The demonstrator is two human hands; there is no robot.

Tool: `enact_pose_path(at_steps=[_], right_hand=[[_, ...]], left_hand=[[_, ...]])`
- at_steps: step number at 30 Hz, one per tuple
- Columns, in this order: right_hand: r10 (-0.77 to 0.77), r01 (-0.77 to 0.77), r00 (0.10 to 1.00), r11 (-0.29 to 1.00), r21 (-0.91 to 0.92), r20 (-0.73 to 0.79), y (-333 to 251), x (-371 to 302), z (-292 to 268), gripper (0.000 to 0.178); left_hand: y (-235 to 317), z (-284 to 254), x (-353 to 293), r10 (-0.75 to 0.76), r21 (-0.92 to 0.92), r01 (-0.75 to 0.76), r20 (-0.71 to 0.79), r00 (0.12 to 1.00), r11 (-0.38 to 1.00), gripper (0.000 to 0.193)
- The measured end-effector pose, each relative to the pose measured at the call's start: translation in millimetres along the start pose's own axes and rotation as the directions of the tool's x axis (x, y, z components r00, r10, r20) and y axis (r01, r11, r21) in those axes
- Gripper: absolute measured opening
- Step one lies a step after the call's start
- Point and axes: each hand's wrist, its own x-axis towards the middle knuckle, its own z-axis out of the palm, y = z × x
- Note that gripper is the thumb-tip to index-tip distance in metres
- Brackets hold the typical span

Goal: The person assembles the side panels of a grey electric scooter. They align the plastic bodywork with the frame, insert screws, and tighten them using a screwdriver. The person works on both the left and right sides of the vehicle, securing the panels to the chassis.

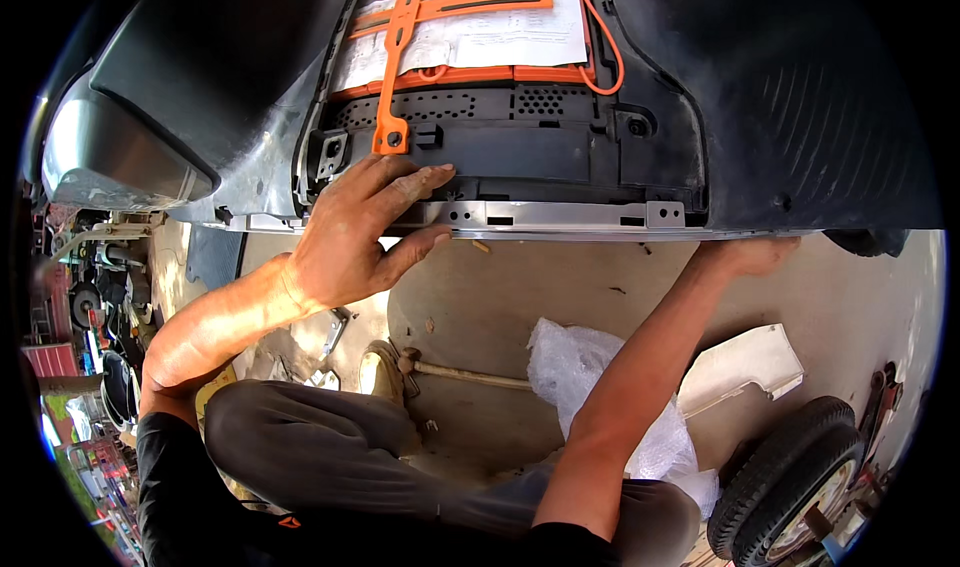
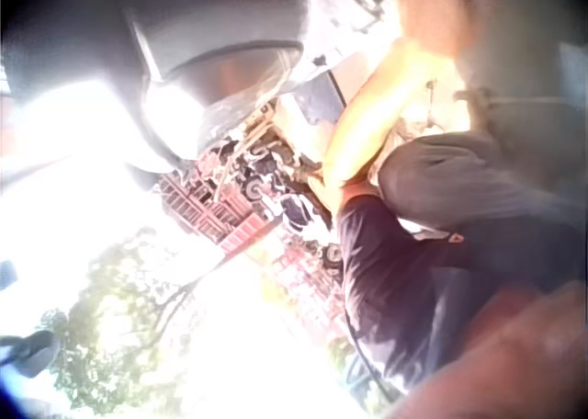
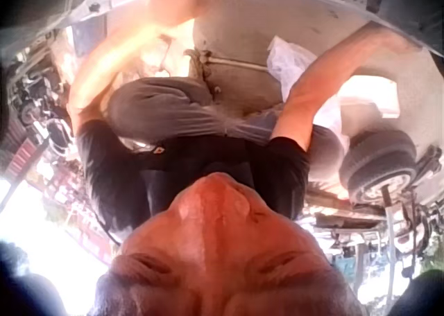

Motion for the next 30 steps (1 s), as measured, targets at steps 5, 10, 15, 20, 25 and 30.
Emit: enact_pose_path(at_steps=[5,10,15,20,25,30], right_hand=[[-0.050,0.077,0.994,0.954,0.289,-0.100,8,-2,6,0.039],[0.270,-0.274,0.959,0.799,0.536,0.088,-15,0,-1,0.027],[0.334,-0.343,0.920,0.432,0.834,0.205,-18,0,-5,0.023],[0.137,-0.113,0.990,0.688,0.717,0.025,-9,1,4,0.026],[-0.005,0.036,0.998,0.866,0.500,-0.062,3,0,13,0.032],[0.065,-0.062,0.998,0.845,0.532,0.014,-21,9,-13,0.025]], left_hand=[[-6,-11,32,0.233,0.097,-0.268,0.275,0.933,0.959,0.034],[-9,-16,44,0.293,0.188,-0.391,0.403,0.867,0.901,0.027],[-13,-12,57,0.275,0.148,-0.360,0.407,0.871,0.921,0.019],[-9,-1,52,0.209,0.129,-0.254,0.285,0.936,0.959,0.021],[2,-5,51,0.120,0.280,-0.221,0.338,0.933,0.934,0.022],[9,-14,61,-0.009,0.277,-0.158,0.518,0.856,0.948,0.021]])
